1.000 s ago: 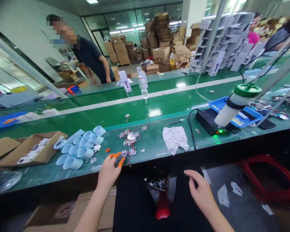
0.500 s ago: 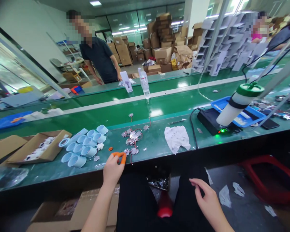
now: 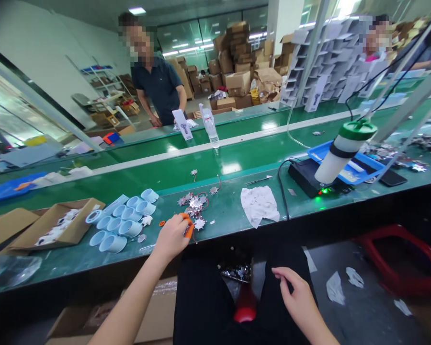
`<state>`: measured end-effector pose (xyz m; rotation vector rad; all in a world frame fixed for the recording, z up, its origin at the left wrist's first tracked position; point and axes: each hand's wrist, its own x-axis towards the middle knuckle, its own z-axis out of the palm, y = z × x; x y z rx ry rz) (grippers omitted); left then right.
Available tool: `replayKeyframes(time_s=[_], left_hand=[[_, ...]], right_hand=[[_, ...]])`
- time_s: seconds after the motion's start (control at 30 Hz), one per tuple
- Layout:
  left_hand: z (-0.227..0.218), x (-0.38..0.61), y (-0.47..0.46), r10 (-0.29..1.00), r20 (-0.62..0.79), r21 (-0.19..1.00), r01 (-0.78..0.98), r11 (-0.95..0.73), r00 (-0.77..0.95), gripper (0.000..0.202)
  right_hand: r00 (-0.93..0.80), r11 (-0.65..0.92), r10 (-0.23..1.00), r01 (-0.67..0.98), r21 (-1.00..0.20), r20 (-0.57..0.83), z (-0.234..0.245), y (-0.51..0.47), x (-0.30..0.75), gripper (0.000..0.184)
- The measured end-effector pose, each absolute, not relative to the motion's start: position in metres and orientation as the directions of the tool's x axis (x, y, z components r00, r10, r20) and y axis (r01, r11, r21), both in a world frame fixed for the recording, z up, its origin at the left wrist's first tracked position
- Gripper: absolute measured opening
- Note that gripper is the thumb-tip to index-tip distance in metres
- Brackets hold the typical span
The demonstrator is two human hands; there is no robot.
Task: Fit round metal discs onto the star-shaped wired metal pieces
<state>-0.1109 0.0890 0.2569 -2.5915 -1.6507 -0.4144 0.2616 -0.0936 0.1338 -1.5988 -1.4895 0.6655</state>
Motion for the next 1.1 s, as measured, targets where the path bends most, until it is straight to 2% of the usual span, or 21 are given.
replayKeyframes(time_s=[0.07, 0.13, 0.2, 0.27, 0.33, 0.43, 0.5, 0.57, 0.63, 0.7, 0.8, 0.87, 1.1], left_hand=[[0.271, -0.108, 0.087, 0.884, 0.277, 0.287, 0.845, -0.451, 0.377, 0.016], [0.284, -0.105, 0.085, 0.924, 0.258, 0.546, 0.746, -0.382, 0.284, 0.009], [0.294, -0.100, 0.081, 0.974, 0.156, 0.802, 0.555, -0.221, 0.163, 0.007], [0.301, -0.094, 0.076, 0.996, 0.021, 0.957, 0.286, -0.044, 0.085, 0.014], [0.305, -0.088, 0.070, 0.992, -0.105, 0.994, 0.012, 0.105, 0.067, 0.022], [0.307, -0.078, 0.062, 0.953, -0.290, 0.894, -0.330, 0.303, 0.089, 0.024], [0.307, -0.073, 0.058, 0.916, -0.380, 0.786, -0.477, 0.394, 0.130, 0.021], [0.305, -0.068, 0.056, 0.895, -0.416, 0.715, -0.549, 0.432, 0.163, 0.019], [0.302, -0.066, 0.055, 0.895, -0.413, 0.697, -0.573, 0.431, 0.170, 0.017], [0.297, -0.067, 0.057, 0.914, -0.386, 0.754, -0.527, 0.392, 0.128, 0.014], [0.286, -0.074, 0.071, 0.948, -0.317, 0.906, -0.291, 0.306, 0.011, 0.016], [0.279, -0.083, 0.093, 0.956, -0.289, 0.949, -0.142, 0.280, -0.044, 0.019], [0.276, -0.113, 0.235, 0.947, -0.285, 0.939, 0.153, 0.307, -0.149, 0.022]], right_hand=[[0.157, 0.040, 0.977, 0.529, -0.848, 0.144, 0.130, -0.097, 0.262, 0.030], [0.155, 0.035, 0.979, 0.525, -0.851, 0.136, 0.127, -0.099, 0.263, 0.030], [0.154, 0.031, 0.980, 0.519, -0.854, 0.129, 0.125, -0.100, 0.264, 0.030], [0.154, 0.024, 0.981, 0.514, -0.857, 0.120, 0.124, -0.099, 0.264, 0.030], [0.151, 0.017, 0.983, 0.507, -0.862, 0.108, 0.123, -0.099, 0.263, 0.030], [0.142, 0.004, 0.986, 0.494, -0.870, 0.085, 0.122, -0.098, 0.262, 0.031], [0.136, -0.007, 0.988, 0.486, -0.874, 0.068, 0.120, -0.098, 0.262, 0.031], [0.129, -0.017, 0.990, 0.482, -0.876, 0.051, 0.118, -0.099, 0.262, 0.032], [0.123, -0.028, 0.992, 0.479, -0.878, 0.036, 0.115, -0.101, 0.262, 0.032], [0.121, -0.038, 0.992, 0.475, -0.879, 0.022, 0.112, -0.102, 0.263, 0.032], [0.133, -0.054, 0.991, 0.468, -0.882, 0.011, 0.108, -0.104, 0.264, 0.031], [0.137, -0.059, 0.991, 0.467, -0.882, 0.007, 0.105, -0.105, 0.265, 0.032], [0.138, -0.060, 0.990, 0.487, -0.871, 0.009, 0.097, -0.112, 0.268, 0.032]])
